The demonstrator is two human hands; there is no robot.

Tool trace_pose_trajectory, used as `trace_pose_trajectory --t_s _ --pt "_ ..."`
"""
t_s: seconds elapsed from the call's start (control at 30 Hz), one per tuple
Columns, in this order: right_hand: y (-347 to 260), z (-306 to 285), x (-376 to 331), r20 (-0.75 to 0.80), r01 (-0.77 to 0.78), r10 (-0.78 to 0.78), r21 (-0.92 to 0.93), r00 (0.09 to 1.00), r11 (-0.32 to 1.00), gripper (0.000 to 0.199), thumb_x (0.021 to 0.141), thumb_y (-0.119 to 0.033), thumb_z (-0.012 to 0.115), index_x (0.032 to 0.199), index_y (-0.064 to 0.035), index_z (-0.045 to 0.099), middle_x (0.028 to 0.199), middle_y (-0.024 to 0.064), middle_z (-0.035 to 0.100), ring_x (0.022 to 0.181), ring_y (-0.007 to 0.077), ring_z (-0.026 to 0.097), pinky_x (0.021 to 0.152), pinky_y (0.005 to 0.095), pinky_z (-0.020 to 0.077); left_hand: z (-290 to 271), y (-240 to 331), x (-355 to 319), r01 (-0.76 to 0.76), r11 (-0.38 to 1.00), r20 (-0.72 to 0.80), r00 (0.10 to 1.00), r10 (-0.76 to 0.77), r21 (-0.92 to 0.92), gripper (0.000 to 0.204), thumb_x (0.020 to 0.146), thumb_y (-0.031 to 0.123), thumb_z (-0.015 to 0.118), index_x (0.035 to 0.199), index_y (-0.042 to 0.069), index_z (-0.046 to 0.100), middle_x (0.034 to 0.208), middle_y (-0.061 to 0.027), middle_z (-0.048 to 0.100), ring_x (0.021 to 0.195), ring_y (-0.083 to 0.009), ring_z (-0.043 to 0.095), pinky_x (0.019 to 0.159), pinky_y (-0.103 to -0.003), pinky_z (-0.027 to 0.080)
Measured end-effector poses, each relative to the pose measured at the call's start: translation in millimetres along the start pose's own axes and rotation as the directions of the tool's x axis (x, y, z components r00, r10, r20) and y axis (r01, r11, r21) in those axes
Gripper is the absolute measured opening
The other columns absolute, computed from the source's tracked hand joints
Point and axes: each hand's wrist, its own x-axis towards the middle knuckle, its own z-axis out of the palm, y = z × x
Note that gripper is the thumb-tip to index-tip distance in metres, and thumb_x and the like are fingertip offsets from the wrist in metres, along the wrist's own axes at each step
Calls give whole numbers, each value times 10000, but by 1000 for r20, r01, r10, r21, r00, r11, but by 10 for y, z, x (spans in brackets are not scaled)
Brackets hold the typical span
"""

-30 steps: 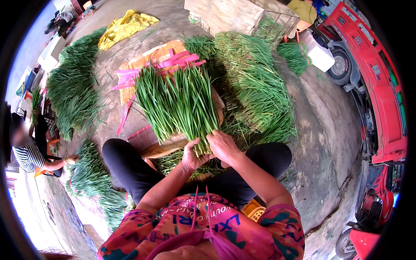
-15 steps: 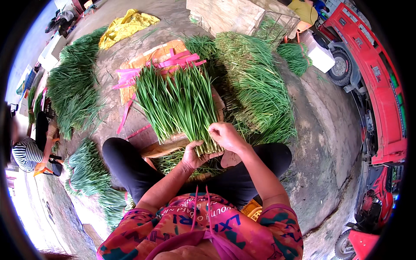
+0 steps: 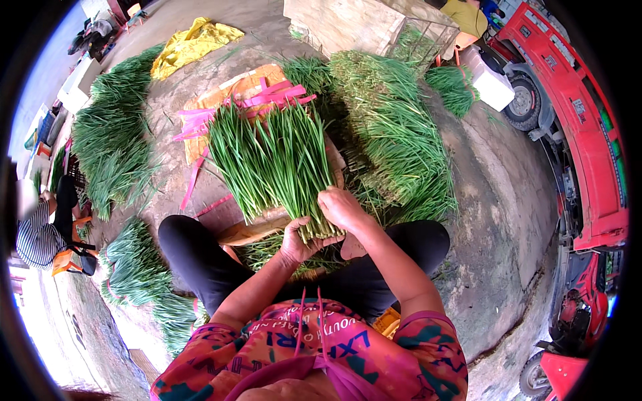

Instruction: The person bundles green stalks by hand, gathering them into groups and securing them with pink ties while sitting on the floor.

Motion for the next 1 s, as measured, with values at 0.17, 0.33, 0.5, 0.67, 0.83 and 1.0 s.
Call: trace_pose_trajectory --t_s 0.17,0.33,0.5,0.67,0.83,1.0 --pt "137 30 17 112 -257 253 699 961 667 65 812 -65 555 780 -8 557 675 53 552 536 121 520 483 278 463 -2 0 10 22 1000 34 999 -22 0 557 721 245 526 1213 15 403 1162 -192 503 1082 -349 486 948 -541 347" --pt "100 -210 31 250 -294 200 925 947 239 71 836 -59 534 819 6 556 660 41 553 546 93 548 465 226 486 0 2 0 24 1000 33 999 -24 11 602 699 240 542 1234 25 370 1208 -186 464 1103 -347 468 953 -537 339" --pt "-181 -50 204 300 -465 356 516 885 719 150 767 -110 644 778 31 594 640 66 588 513 101 566 411 226 469 -80 -28 36 -13 1000 -5 1000 13 10 527 708 244 524 1176 28 417 1175 -184 487 1082 -347 482 955 -543 332" --pt "-81 -28 165 278 -458 374 668 885 586 95 784 -62 595 752 19 556 635 63 576 510 103 567 396 215 440 -64 -15 26 6 999 44 999 -4 -37 511 753 304 513 1164 14 425 1148 -190 504 1083 -354 480 948 -550 337" --pt "-42 -12 -62 168 -340 364 808 916 481 97 810 -55 576 769 20 528 681 61 573 593 110 583 477 223 480 -11 -35 43 -2 1000 -50 999 4 23 421 814 343 491 1117 51 467 1087 -143 544 1035 -303 519 906 -502 402" --pt "-74 -94 -320 20 -143 311 915 950 378 73 834 -30 535 784 21 516 734 50 560 627 115 584 531 240 503 -43 -46 90 -32 986 -144 988 55 161 321 805 281 514 1052 77 502 1000 -81 582 946 -240 564 832 -444 470"
